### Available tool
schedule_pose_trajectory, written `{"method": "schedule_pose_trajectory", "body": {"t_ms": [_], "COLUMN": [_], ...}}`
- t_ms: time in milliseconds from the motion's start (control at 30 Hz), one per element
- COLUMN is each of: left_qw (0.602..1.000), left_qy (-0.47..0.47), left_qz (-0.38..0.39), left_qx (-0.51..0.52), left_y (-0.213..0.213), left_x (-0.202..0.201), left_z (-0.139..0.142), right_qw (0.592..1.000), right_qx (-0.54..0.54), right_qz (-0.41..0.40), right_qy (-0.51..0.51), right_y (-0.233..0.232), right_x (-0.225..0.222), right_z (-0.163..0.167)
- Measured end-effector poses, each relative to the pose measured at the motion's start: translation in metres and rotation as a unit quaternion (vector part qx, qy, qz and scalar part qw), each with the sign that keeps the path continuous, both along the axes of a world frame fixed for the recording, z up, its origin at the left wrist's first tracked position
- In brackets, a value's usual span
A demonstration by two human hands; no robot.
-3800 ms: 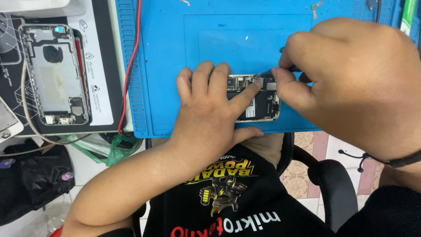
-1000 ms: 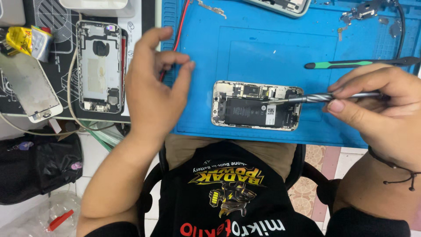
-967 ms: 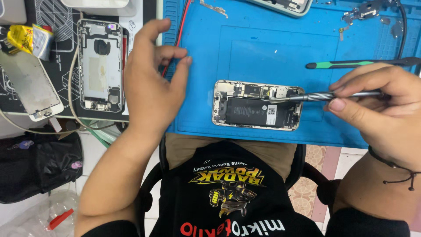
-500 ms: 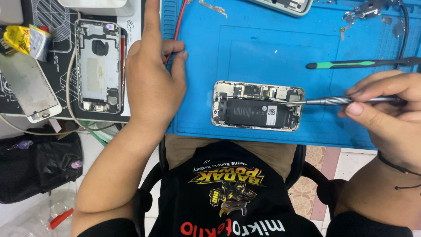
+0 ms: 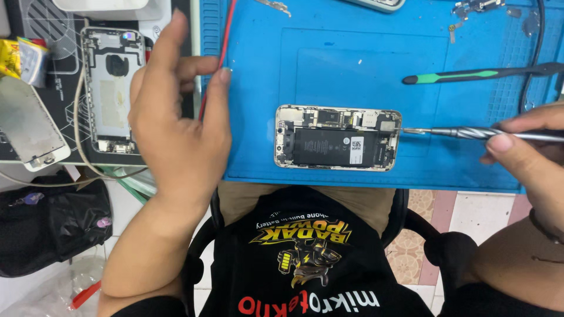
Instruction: The person works on a disassembled smartphone on a blue repair mat, using a screwdriver to unscrew and pry internal components from the phone body. They reposition the phone repeatedly, lift out small internal parts, and set removed components aside on the mat.
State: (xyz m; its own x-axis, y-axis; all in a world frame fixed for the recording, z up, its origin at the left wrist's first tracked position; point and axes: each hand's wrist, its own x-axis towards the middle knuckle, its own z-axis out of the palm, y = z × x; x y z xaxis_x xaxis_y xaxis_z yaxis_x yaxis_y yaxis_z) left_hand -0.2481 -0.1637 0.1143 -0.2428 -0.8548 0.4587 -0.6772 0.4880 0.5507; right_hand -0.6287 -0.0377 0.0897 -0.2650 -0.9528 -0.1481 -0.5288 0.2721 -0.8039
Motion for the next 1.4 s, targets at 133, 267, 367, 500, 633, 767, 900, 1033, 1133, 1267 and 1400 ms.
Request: {"method": "schedule_pose_trajectory", "body": {"t_ms": [133,267,367,500,633,767,900,1033,1133,1267,1400], "left_qw": [0.993,0.964,0.951,0.947,0.947,0.947,0.947,0.948,0.949,0.948,0.948], "left_qy": [-0.011,-0.063,-0.084,-0.111,-0.121,-0.120,-0.114,-0.114,-0.117,-0.127,-0.133], "left_qz": [-0.107,-0.250,-0.287,-0.289,-0.282,-0.280,-0.281,-0.279,-0.277,-0.275,-0.274], "left_qx": [0.044,0.071,0.078,0.090,0.098,0.099,0.101,0.100,0.098,0.096,0.092], "left_y": [0.022,0.029,0.031,0.035,0.036,0.036,0.035,0.036,0.036,0.036,0.037], "left_x": [-0.019,-0.045,-0.055,-0.057,-0.059,-0.060,-0.060,-0.060,-0.060,-0.061,-0.063], "left_z": [0.010,-0.003,-0.011,-0.014,-0.014,-0.014,-0.014,-0.014,-0.014,-0.012,-0.011], "right_qw": [0.972,0.923,0.902,0.902,0.899,0.893,0.888,0.884,0.864,0.790,0.804], "right_qx": [0.002,-0.161,-0.185,-0.173,-0.168,-0.160,-0.168,-0.172,-0.170,-0.081,-0.131], "right_qz": [0.093,0.226,0.256,0.267,0.278,0.283,0.286,0.289,0.307,0.393,0.444], "right_qy": [0.217,0.266,0.294,0.293,0.294,0.311,0.319,0.324,0.361,0.464,0.373], "right_y": [-0.016,-0.048,-0.062,-0.067,-0.069,-0.070,-0.072,-0.073,-0.074,-0.082,-0.088], "right_x": [0.038,0.065,0.077,0.087,0.090,0.090,0.090,0.092,0.095,0.093,0.090], "right_z": [0.048,0.068,0.078,0.085,0.087,0.086,0.085,0.086,0.088,0.091,0.098]}}
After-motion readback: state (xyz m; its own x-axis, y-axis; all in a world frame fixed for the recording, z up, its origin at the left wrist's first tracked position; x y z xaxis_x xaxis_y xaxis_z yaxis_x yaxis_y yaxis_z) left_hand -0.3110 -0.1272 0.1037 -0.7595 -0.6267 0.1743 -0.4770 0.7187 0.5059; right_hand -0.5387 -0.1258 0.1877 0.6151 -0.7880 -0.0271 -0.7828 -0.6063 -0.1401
